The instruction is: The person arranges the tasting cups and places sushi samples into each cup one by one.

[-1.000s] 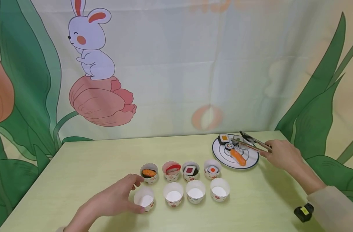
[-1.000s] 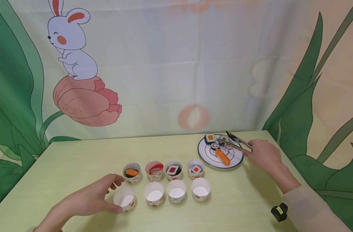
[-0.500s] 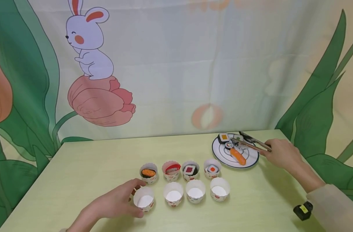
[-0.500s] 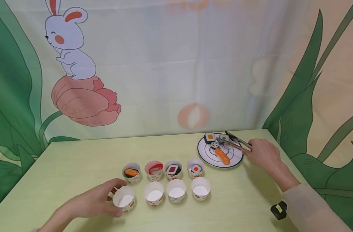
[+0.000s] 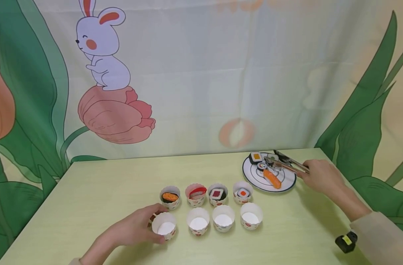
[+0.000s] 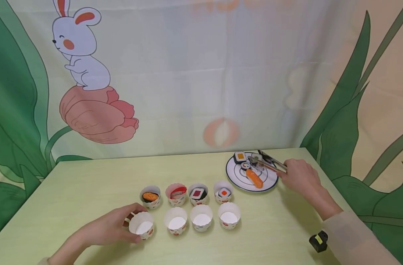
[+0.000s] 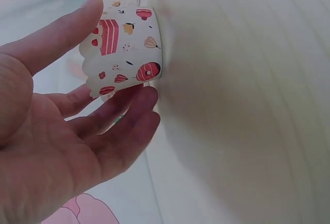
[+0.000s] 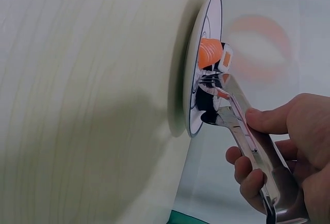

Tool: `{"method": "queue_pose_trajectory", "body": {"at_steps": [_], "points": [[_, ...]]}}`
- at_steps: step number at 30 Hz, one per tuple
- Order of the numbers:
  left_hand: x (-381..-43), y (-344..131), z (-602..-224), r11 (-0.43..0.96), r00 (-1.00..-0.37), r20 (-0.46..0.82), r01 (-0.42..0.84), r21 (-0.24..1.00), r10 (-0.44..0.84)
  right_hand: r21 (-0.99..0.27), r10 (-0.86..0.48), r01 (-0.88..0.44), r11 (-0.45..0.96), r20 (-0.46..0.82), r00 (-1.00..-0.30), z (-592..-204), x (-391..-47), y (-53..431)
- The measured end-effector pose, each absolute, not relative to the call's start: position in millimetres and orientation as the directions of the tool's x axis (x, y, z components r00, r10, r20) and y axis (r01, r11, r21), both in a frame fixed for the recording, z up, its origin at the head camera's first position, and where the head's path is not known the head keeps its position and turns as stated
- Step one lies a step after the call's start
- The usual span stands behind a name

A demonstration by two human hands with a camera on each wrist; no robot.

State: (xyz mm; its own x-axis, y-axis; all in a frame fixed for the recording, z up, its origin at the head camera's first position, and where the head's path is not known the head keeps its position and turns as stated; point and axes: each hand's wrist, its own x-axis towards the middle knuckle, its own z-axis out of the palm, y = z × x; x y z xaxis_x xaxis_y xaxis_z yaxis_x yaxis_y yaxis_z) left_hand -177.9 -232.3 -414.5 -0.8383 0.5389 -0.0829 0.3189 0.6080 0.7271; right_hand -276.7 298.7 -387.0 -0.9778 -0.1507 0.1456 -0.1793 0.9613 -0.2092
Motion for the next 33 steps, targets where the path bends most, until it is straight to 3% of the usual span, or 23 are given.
{"method": "queue_pose_trajectory", "body": {"at_steps": [15, 33], "points": [[-183, -232, -423, 0.5, -0.832, -0.075, 0.257, 0.827, 0.55, -0.199, -0.162, -0.196, 0.96, 0.174, -0.971, -387, -271, 297], [-187, -232, -427, 0.489, -0.83, -0.046, 0.282, 0.826, 0.556, -0.226, -0.174, -0.221, 0.949, 0.21, -0.962, -378, -260, 294]]}}
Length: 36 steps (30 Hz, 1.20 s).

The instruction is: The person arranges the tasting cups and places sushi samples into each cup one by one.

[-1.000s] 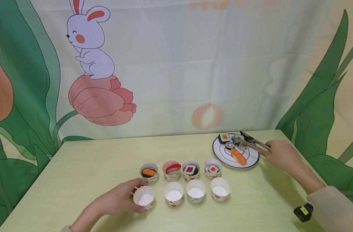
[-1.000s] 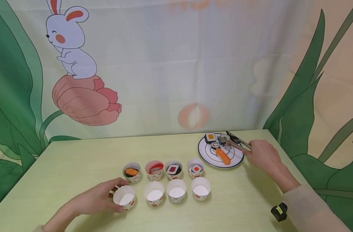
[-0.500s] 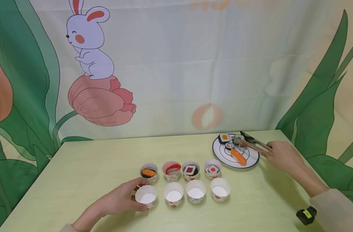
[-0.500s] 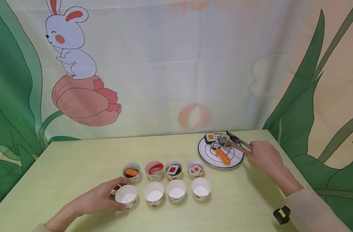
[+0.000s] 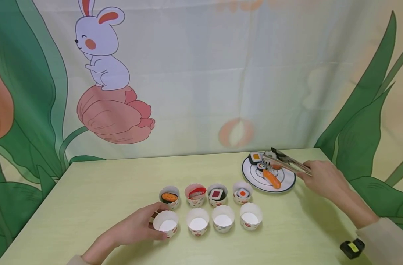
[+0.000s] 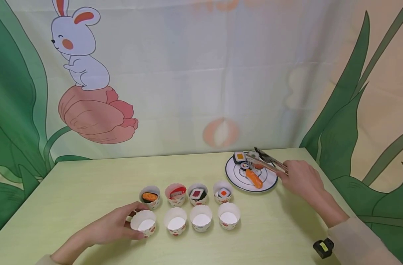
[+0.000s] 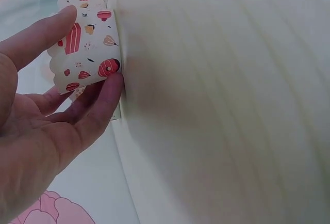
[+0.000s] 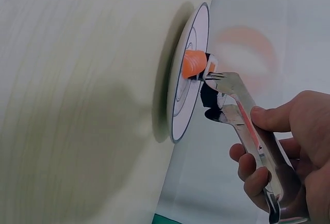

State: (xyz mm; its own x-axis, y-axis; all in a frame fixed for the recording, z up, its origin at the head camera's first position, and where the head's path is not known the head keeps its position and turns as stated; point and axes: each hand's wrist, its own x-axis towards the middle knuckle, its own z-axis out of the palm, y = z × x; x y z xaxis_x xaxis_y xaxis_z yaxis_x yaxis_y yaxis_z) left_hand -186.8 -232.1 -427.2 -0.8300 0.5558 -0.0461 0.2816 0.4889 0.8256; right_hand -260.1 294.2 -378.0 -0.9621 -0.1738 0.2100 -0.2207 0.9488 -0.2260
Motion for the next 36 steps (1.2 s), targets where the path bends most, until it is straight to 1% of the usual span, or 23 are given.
{"method": "queue_pose_trajectory", "body": {"at_steps": [8, 14, 21, 28, 36], "points": [[-187, -233, -428, 0.492, -0.83, -0.055, 0.275, 0.826, 0.555, -0.196, -0.207, -0.253, 0.947, 0.228, -0.951, -371, -255, 282], [-187, -233, -428, 0.489, -0.831, -0.051, 0.275, 0.828, 0.554, -0.218, -0.212, -0.257, 0.941, 0.209, -0.955, -366, -249, 271], [-187, -234, -429, 0.478, -0.828, -0.051, 0.271, 0.836, 0.558, -0.223, -0.269, -0.323, 0.92, 0.241, -0.933, -361, -242, 261], [-188, -233, -428, 0.482, -0.829, -0.058, 0.265, 0.835, 0.556, -0.251, -0.296, -0.355, 0.901, 0.246, -0.923, -358, -234, 251], [-187, -233, -428, 0.472, -0.828, -0.055, 0.262, 0.842, 0.558, -0.248, -0.33, -0.39, 0.887, 0.251, -0.91, -357, -228, 240]]}}
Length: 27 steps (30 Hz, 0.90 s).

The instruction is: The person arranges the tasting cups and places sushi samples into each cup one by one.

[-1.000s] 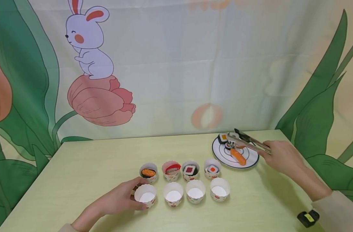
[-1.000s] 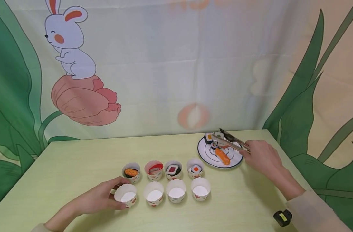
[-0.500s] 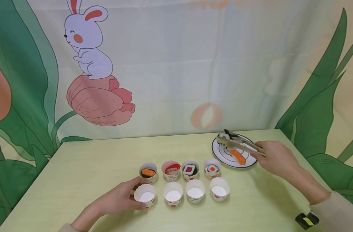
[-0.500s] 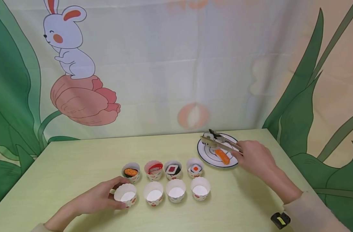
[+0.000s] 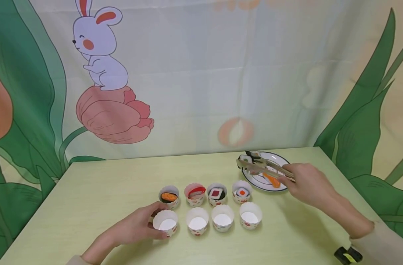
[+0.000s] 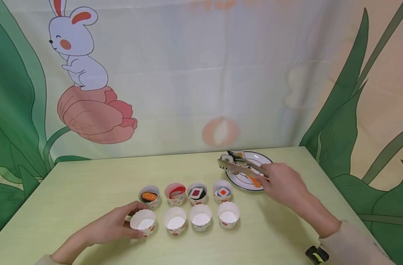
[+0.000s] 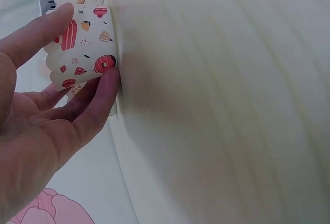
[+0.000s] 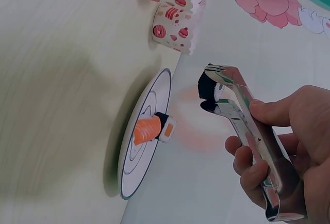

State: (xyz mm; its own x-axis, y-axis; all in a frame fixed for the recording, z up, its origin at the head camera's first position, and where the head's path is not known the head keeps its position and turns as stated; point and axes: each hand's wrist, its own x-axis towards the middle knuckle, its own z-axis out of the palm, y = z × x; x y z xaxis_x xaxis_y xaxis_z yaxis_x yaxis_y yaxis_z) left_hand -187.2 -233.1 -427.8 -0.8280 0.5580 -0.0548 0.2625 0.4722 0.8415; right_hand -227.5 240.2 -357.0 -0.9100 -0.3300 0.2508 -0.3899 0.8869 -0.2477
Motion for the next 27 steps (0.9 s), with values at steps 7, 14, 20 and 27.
{"method": "queue_pose_trajectory", "body": {"at_steps": [7, 14, 20, 27], "points": [[-187, -233, -429, 0.479, -0.829, -0.061, 0.259, 0.839, 0.556, -0.239, -0.364, -0.429, 0.871, 0.27, -0.891, -356, -219, 230], [-188, -233, -430, 0.478, -0.83, -0.058, 0.261, 0.839, 0.555, -0.222, -0.415, -0.482, 0.848, 0.287, -0.863, -354, -211, 219], [-188, -233, -428, 0.475, -0.829, -0.048, 0.27, 0.838, 0.557, -0.241, -0.435, -0.499, 0.832, 0.274, -0.858, -353, -207, 211], [-190, -234, -429, 0.473, -0.828, -0.052, 0.267, 0.84, 0.558, -0.236, -0.459, -0.532, 0.813, 0.301, -0.836, -354, -201, 203]]}}
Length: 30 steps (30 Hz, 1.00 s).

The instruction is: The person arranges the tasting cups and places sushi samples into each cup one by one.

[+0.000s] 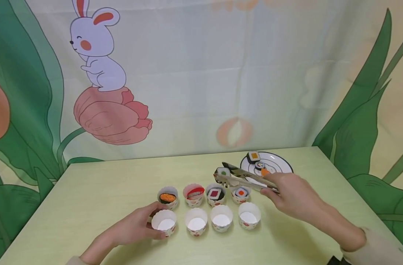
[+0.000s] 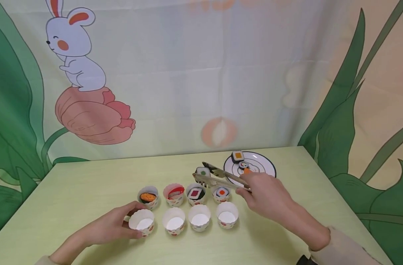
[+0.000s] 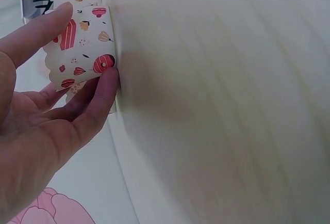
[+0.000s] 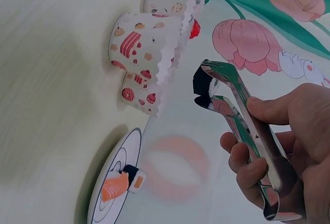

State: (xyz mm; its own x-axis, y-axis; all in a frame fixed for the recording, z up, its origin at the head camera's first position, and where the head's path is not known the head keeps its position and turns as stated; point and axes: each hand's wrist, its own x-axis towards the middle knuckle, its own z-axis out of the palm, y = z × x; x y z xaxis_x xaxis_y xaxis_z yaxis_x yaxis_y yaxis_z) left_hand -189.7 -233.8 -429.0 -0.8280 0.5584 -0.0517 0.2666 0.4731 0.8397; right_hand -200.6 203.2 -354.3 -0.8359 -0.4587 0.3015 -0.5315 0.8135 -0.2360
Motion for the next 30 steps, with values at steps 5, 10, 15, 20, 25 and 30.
{"method": "queue_pose_trajectory", "body": {"at_steps": [5, 10, 15, 20, 25, 30], "points": [[-191, -234, -430, 0.473, -0.83, -0.052, 0.264, 0.84, 0.555, -0.249, -0.478, -0.556, 0.793, 0.309, -0.822, -353, -196, 195], [-190, -234, -431, 0.471, -0.833, -0.056, 0.255, 0.844, 0.551, -0.237, -0.507, -0.586, 0.774, 0.321, -0.8, -352, -191, 188], [-190, -234, -431, 0.471, -0.834, -0.061, 0.248, 0.846, 0.549, -0.21, -0.535, -0.615, 0.76, 0.334, -0.776, -352, -186, 181], [-189, -234, -430, 0.472, -0.832, -0.067, 0.244, 0.847, 0.55, -0.202, -0.554, -0.63, 0.75, 0.328, -0.765, -354, -183, 174], [-189, -233, -430, 0.467, -0.829, -0.075, 0.235, 0.852, 0.554, -0.213, -0.576, -0.649, 0.731, 0.317, -0.753, -355, -181, 167], [-189, -233, -430, 0.465, -0.83, -0.075, 0.232, 0.854, 0.553, -0.221, -0.593, -0.664, 0.714, 0.313, -0.742, -355, -178, 161]]}}
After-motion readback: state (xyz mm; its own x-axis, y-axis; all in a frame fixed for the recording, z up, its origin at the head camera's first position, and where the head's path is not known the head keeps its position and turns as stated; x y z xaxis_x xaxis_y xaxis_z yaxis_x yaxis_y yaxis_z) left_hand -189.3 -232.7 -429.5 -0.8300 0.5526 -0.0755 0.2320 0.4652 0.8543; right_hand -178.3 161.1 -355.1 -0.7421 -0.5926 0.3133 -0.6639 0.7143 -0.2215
